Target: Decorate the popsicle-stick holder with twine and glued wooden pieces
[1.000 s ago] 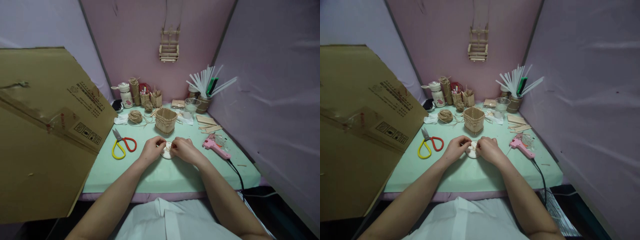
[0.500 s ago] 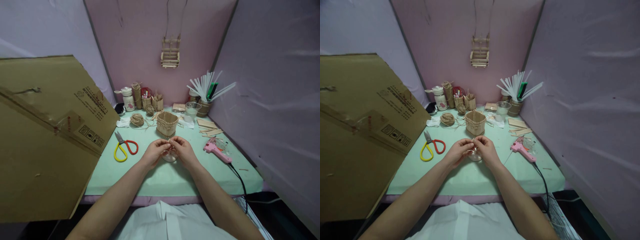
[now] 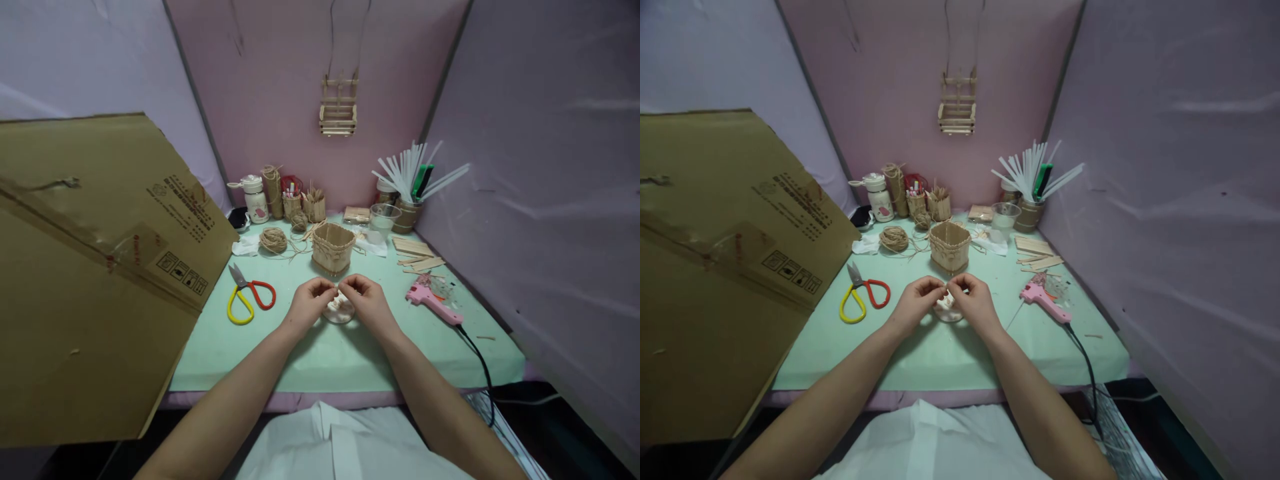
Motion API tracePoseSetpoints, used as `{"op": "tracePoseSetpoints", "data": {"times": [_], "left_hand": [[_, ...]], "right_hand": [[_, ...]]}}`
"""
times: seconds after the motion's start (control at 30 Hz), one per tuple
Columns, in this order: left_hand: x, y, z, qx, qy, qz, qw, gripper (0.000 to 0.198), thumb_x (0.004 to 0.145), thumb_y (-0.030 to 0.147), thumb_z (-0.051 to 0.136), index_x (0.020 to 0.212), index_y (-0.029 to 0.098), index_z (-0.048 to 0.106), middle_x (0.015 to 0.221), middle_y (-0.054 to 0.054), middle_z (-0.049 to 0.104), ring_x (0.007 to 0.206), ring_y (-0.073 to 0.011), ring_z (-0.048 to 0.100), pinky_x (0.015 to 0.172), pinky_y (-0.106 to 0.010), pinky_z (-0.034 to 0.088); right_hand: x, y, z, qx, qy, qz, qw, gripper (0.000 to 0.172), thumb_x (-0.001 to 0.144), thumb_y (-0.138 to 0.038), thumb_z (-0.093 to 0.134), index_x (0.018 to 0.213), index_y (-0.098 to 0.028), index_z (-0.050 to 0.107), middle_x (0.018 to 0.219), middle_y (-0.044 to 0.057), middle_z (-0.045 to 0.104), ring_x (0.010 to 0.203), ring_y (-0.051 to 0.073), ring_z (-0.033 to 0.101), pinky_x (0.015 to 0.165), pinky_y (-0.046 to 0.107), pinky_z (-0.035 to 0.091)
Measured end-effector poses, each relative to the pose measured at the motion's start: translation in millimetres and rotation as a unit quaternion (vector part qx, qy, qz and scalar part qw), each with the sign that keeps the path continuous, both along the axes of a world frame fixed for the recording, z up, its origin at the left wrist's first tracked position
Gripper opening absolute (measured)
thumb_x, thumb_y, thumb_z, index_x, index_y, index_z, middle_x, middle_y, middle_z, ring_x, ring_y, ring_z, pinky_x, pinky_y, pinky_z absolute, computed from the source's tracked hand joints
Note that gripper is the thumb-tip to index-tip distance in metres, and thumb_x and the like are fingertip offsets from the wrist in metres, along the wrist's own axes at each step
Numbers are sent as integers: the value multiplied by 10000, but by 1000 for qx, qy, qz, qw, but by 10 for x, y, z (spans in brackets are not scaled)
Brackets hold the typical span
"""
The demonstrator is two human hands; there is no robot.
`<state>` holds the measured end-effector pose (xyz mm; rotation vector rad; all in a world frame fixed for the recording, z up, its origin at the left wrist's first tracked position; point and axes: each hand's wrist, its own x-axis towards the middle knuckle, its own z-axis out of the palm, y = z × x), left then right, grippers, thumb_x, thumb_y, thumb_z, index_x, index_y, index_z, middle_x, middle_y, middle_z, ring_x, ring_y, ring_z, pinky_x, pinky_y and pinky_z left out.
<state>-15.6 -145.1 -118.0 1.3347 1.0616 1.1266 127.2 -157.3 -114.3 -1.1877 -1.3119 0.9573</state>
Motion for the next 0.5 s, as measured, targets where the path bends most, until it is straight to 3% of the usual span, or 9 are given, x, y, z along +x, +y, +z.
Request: {"op": "tracePoseSetpoints", "data": {"times": [0.17,0.27,0.33,0.4,0.5], "left_hand": [[-11,-7,33,-10,-10,6,1000,182,697,334,684,758,165,650,722,-8,643,691,-132,564,642,-247,422],[-18,0,41,-28,-22,8,999,182,693,335,685,746,166,641,703,-1,630,675,-124,552,632,-240,412],[-22,15,27,-34,-20,16,999,175,684,326,688,732,167,633,682,9,616,660,-118,543,632,-238,407],[-28,34,0,-27,-7,24,999,167,680,320,686,721,169,629,669,15,607,648,-116,534,629,-239,405],[-42,62,-47,-10,21,29,999,151,693,315,670,720,172,633,678,14,611,655,-119,533,641,-245,409]], "right_hand": [[30,12,-36,-12,-29,17,999,203,770,-377,616,706,-184,621,674,0,602,647,149,521,624,265,405],[113,36,-41,12,-129,26,991,186,833,-333,563,765,-180,645,745,17,634,697,159,543,683,277,417],[171,46,-37,41,-263,6,964,166,856,-269,548,824,-176,681,843,47,649,798,180,554,761,297,406],[202,47,-33,43,-404,-3,914,168,867,-229,557,888,-182,717,934,79,648,911,211,540,807,317,370],[180,37,-30,9,-517,18,856,193,889,-230,561,934,-217,748,997,96,648,989,240,513,781,327,322]]}}
